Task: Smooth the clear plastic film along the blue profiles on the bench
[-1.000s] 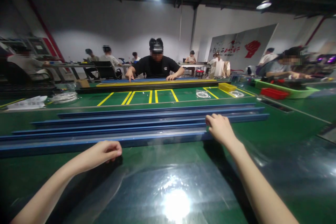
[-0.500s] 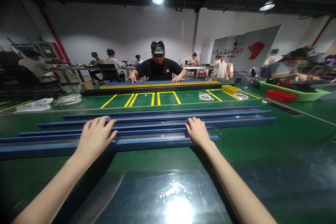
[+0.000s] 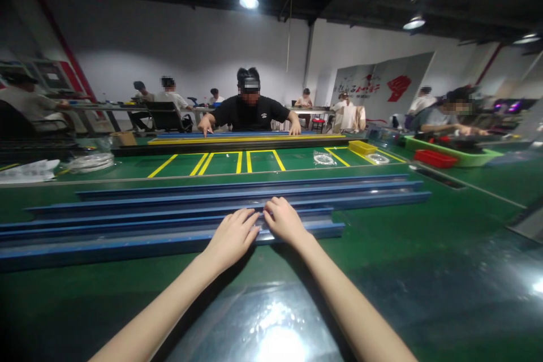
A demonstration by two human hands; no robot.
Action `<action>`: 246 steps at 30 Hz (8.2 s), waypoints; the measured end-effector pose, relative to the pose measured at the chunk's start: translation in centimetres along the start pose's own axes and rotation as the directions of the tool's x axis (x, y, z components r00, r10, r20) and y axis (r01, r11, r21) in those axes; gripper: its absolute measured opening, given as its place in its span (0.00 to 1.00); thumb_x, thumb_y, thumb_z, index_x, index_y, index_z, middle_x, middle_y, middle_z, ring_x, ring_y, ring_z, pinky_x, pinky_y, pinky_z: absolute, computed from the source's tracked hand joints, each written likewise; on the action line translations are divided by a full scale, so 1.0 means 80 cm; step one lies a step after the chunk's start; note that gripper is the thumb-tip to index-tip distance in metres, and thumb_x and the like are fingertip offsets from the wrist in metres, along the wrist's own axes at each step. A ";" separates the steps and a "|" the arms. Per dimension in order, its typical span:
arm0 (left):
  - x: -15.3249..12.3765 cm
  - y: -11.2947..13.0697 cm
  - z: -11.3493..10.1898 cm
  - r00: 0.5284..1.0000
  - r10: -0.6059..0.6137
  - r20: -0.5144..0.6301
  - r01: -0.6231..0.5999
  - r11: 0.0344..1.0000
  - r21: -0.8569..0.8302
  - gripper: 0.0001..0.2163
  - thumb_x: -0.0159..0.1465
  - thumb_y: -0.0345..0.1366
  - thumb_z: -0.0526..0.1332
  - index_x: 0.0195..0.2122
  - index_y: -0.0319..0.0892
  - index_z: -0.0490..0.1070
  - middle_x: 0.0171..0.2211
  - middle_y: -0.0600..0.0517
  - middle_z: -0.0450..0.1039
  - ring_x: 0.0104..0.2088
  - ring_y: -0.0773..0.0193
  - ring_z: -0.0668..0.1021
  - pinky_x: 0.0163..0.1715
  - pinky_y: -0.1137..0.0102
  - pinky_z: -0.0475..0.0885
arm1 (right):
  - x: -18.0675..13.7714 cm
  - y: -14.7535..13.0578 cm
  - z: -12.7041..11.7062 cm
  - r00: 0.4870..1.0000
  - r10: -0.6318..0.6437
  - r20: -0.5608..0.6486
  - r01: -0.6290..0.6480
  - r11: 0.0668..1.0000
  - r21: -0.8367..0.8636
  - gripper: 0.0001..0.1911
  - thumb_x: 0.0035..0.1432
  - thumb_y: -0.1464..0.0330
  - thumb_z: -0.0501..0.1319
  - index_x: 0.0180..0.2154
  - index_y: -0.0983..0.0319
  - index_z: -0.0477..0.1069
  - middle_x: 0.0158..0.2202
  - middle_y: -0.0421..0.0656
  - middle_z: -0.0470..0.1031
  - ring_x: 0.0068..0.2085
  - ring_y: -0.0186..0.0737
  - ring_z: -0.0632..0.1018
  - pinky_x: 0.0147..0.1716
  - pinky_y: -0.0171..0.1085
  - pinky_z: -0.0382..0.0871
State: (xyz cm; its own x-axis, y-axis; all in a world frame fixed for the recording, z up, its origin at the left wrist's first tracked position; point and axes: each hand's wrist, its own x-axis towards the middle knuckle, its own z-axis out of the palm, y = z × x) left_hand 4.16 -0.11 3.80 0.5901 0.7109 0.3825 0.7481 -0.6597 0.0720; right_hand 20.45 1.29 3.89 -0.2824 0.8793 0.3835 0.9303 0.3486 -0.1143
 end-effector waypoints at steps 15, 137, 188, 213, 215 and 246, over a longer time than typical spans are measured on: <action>-0.015 -0.040 -0.035 0.957 -0.287 0.033 0.272 0.934 0.233 0.18 0.62 0.38 0.42 0.34 0.36 0.70 0.35 0.42 0.70 0.38 0.51 0.72 0.34 0.60 0.65 | -0.077 0.066 -0.035 0.981 0.181 -0.065 -0.187 0.977 -0.100 0.14 0.58 0.64 0.47 0.38 0.61 0.68 0.40 0.46 0.70 0.41 0.42 0.66 0.42 0.39 0.58; -0.023 -0.075 -0.051 0.870 -0.285 0.403 0.210 0.953 0.220 0.20 0.61 0.45 0.48 0.55 0.54 0.54 0.54 0.47 0.57 0.52 0.54 0.62 0.43 0.62 0.63 | -0.104 0.062 -0.029 0.967 0.186 -0.173 -0.233 0.922 -0.309 0.20 0.60 0.62 0.44 0.46 0.63 0.66 0.48 0.48 0.67 0.48 0.44 0.66 0.44 0.41 0.59; -0.027 0.001 0.004 0.988 0.153 -0.012 -0.145 0.958 0.248 0.15 0.59 0.35 0.53 0.47 0.38 0.64 0.45 0.45 0.67 0.45 0.55 0.67 0.42 0.63 0.63 | -0.100 0.123 -0.081 0.897 0.421 -0.132 -0.398 0.902 0.169 0.14 0.55 0.60 0.49 0.34 0.60 0.70 0.35 0.43 0.74 0.38 0.40 0.73 0.39 0.37 0.63; 0.004 0.058 0.049 0.944 0.245 -0.220 -0.188 0.950 0.250 0.15 0.57 0.31 0.53 0.46 0.40 0.65 0.43 0.47 0.70 0.43 0.57 0.70 0.41 0.63 0.63 | -0.114 0.190 0.001 0.766 0.622 0.159 -0.344 0.188 0.920 0.22 0.53 0.52 0.48 0.39 0.60 0.68 0.27 0.41 0.73 0.34 0.40 0.75 0.42 0.43 0.65; 0.002 0.058 0.049 0.940 0.250 -0.234 -0.190 0.950 0.249 0.15 0.57 0.31 0.53 0.46 0.41 0.65 0.43 0.47 0.70 0.43 0.57 0.70 0.41 0.63 0.63 | -0.115 0.187 -0.003 0.774 0.613 0.158 -0.352 0.208 0.913 0.22 0.53 0.51 0.48 0.39 0.60 0.68 0.28 0.41 0.73 0.34 0.40 0.74 0.41 0.41 0.65; 0.009 0.059 0.025 0.956 0.293 -0.019 -0.282 0.932 0.229 0.15 0.58 0.25 0.52 0.47 0.38 0.63 0.40 0.47 0.70 0.38 0.60 0.72 0.34 0.66 0.66 | -0.124 0.184 -0.023 0.868 0.468 0.169 -0.396 0.445 0.803 0.17 0.48 0.57 0.59 0.19 0.62 0.60 0.18 0.34 0.59 0.22 0.30 0.61 0.25 0.32 0.52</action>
State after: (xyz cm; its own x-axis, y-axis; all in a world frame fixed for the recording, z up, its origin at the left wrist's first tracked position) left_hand 8.70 -2.22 2.60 0.7778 0.4814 0.4041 0.6004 -0.7592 -0.2511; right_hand 37.37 -2.92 0.07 0.1504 0.9807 0.1248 0.3379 0.0676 -0.9387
